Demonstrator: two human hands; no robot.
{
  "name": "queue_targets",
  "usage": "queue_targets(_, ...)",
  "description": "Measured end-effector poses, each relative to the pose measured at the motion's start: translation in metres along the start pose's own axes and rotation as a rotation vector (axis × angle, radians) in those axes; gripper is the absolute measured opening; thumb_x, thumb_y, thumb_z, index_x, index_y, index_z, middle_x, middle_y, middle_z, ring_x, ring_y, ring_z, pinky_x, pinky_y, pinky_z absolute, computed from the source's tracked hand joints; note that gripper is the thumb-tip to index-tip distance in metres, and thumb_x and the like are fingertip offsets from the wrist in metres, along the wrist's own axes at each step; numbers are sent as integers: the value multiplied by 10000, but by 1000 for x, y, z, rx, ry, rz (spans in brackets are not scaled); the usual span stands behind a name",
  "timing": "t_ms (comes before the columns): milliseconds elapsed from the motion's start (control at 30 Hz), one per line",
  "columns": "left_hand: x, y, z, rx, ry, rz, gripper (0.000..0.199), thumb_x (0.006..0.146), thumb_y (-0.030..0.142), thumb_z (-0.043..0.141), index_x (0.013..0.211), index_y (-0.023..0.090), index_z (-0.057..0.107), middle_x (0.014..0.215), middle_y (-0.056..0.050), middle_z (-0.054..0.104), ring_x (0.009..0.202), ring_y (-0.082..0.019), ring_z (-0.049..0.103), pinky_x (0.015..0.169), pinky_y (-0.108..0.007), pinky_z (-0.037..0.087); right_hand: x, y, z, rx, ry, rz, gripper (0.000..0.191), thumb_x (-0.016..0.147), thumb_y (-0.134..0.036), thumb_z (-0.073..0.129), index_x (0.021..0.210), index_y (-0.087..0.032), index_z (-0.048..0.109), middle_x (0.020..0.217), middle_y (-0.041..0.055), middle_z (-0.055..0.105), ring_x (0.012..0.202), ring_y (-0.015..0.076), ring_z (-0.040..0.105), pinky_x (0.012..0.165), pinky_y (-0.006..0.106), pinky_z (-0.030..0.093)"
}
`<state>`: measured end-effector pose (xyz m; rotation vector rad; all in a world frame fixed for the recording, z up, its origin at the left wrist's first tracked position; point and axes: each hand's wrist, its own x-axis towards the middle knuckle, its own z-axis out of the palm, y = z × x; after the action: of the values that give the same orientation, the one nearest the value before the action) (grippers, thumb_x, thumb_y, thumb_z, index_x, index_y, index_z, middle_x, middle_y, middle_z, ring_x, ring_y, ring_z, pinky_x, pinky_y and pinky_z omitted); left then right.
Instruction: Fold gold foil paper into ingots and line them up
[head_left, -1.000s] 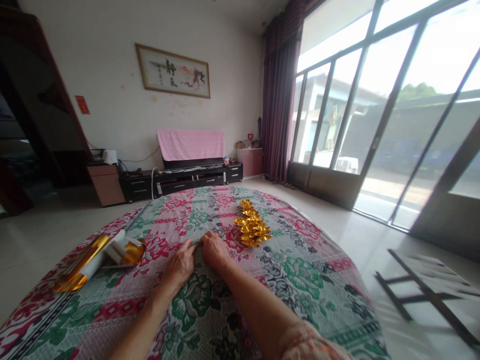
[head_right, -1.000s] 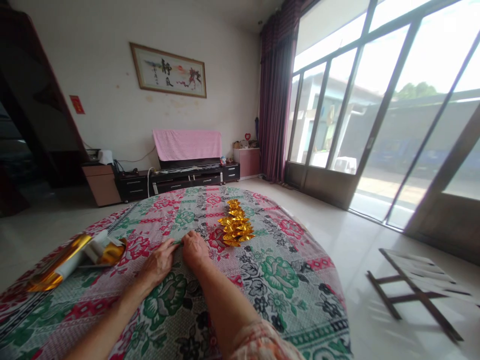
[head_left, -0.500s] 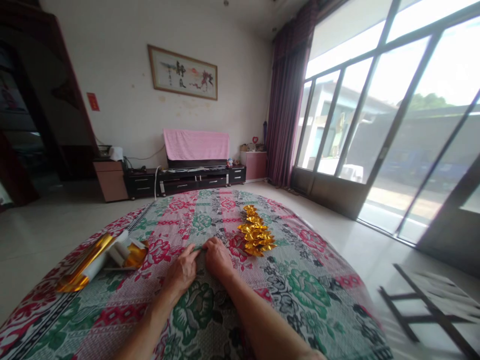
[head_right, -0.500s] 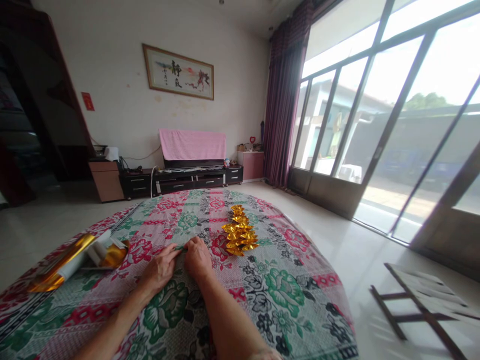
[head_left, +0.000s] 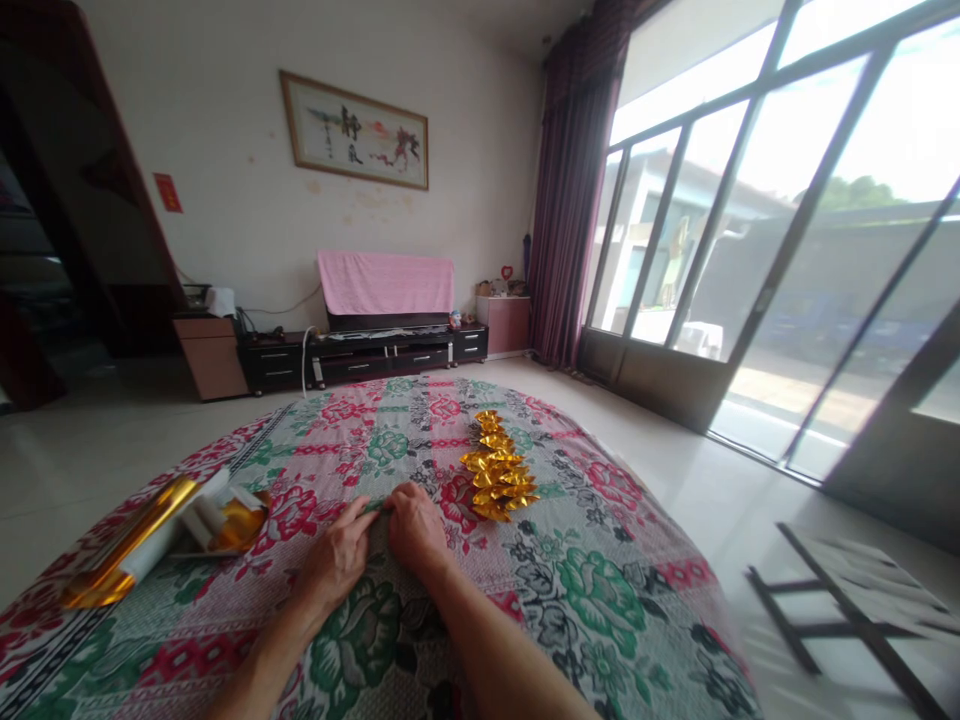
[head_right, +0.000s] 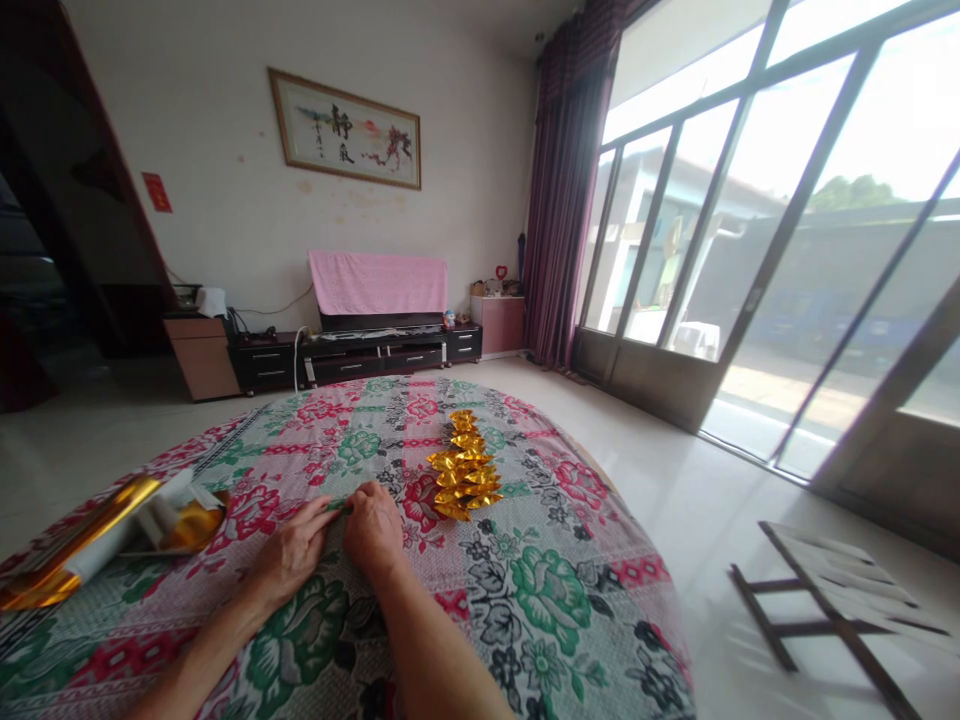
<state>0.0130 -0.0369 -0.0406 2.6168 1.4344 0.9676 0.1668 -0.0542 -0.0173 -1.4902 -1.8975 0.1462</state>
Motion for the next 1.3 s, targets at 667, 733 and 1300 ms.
queue_targets(667, -1, -6, 1, 64, -21, 4, 424, 816, 171, 309, 1077, 166, 644, 1242, -102, 563, 1119, -191, 557, 967, -303, 459, 0, 4, 0, 88, -24, -35, 249, 766, -130, 484, 892, -212, 683, 933, 41, 630, 921, 165, 544, 876, 262, 386)
queue_targets(733, -1, -5, 1, 70, -22, -1, 423, 818, 180, 308, 1071, 163, 648, 1239, -104, 566, 1121, -197, 557, 967, -304, 458, 1, 4, 0, 101, -25, -38, 243, 763, -137, 489, 888, -210, 683, 926, 41, 633, 919, 167, 544, 875, 263, 385)
queue_targets(1300, -4, -8, -2, 92, -32, 24, 408, 836, 209, 323, 1101, 171, 631, 1260, -82, 556, 1137, -190, 544, 980, -312, 447, 1, 1, -2, 96, -5, -7, 223, 767, -141, 489, 855, -204, 684, 884, 40, 639, 887, 171, 541, 833, 265, 398)
